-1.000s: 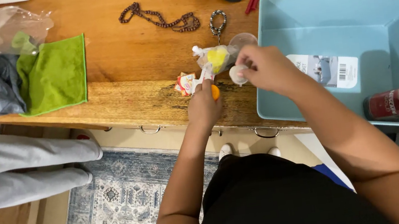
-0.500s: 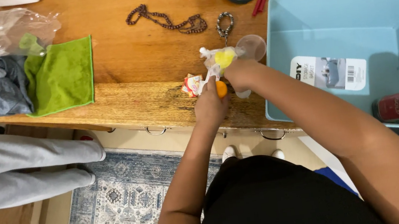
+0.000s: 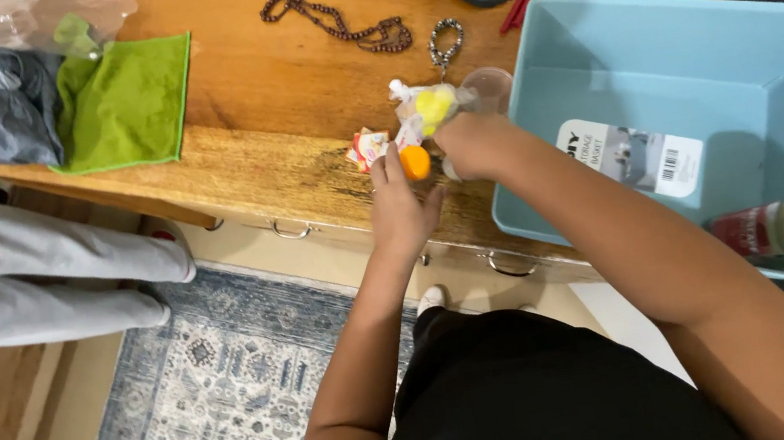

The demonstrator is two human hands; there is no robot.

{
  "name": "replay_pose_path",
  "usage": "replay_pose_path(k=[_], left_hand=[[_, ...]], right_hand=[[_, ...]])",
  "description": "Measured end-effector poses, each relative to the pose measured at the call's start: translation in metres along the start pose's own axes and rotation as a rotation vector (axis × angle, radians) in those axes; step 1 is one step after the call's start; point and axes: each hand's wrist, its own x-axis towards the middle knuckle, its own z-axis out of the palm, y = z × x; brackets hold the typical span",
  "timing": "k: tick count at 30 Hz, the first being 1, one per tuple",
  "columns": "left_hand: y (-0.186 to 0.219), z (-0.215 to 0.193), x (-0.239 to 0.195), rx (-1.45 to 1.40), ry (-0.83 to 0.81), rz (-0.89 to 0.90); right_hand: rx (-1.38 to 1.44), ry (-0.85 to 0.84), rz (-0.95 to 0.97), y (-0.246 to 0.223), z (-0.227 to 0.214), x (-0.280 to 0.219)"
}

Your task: The person removes a light blue storage basket from a wire rack and places it on a wooden table. They then remove a blue pitcher, a box of stevia, several small packets, a small orange object, and a glass jar from the basket, placing them on the table. Finally, the person wipes the inside of the empty basket with a purple cloth.

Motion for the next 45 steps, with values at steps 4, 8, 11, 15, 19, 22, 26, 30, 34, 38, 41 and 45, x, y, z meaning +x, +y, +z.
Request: replay_pose_path(k=[4,8,11,15,19,22,26,30,34,38,41,45], left_hand=[[0.008,0.011,-0.021,-0.035,0.169,0.074],[0.018,0.018,-0.04,-0.057,0.447,0.213],[0.025,0.017,-0.054,-0.093,0.575,0.306],[0.037,0.011,-0.083,-0.148,0.615,0.341],[0.034,0.005,-0.111,-0.227,0.561,0.418],[0.029,-0.007,-0.132,-0.28,0.505,0.448],[0.006,-0.03,-0.171,-0.332,0.42,0.415],[-0.022,-0.061,-0.226,-0.309,0.433,0.353],[-0.071,-0.083,-0.286,-0.307,0.446,0.236],[-0.108,-0.109,-0.35,-0.283,0.497,0.138],[-0.126,-0.124,-0.392,-0.251,0.583,0.071],[-0.148,-0.13,-0.443,-0.208,0.649,0.019]], right_hand=[[0.033,0.008,0.016,-0.005,-0.019,-0.038],[0.247,0.254,-0.089,-0.022,-0.061,-0.084],[0.382,0.468,-0.191,-0.041,-0.081,-0.127],[0.556,0.575,-0.268,-0.06,-0.071,-0.164],[0.734,0.675,-0.256,-0.079,-0.045,-0.187],[0.812,0.66,-0.198,-0.101,-0.031,-0.205],[0.878,0.583,-0.149,-0.137,-0.007,-0.214],[0.899,0.504,-0.205,-0.193,0.004,-0.225],[1.005,0.405,-0.333,-0.262,0.02,-0.234],[1.107,0.321,-0.429,-0.324,0.036,-0.249],[1.259,0.25,-0.467,-0.356,0.062,-0.255],[1.335,0.163,-0.465,-0.395,0.103,-0.261]])
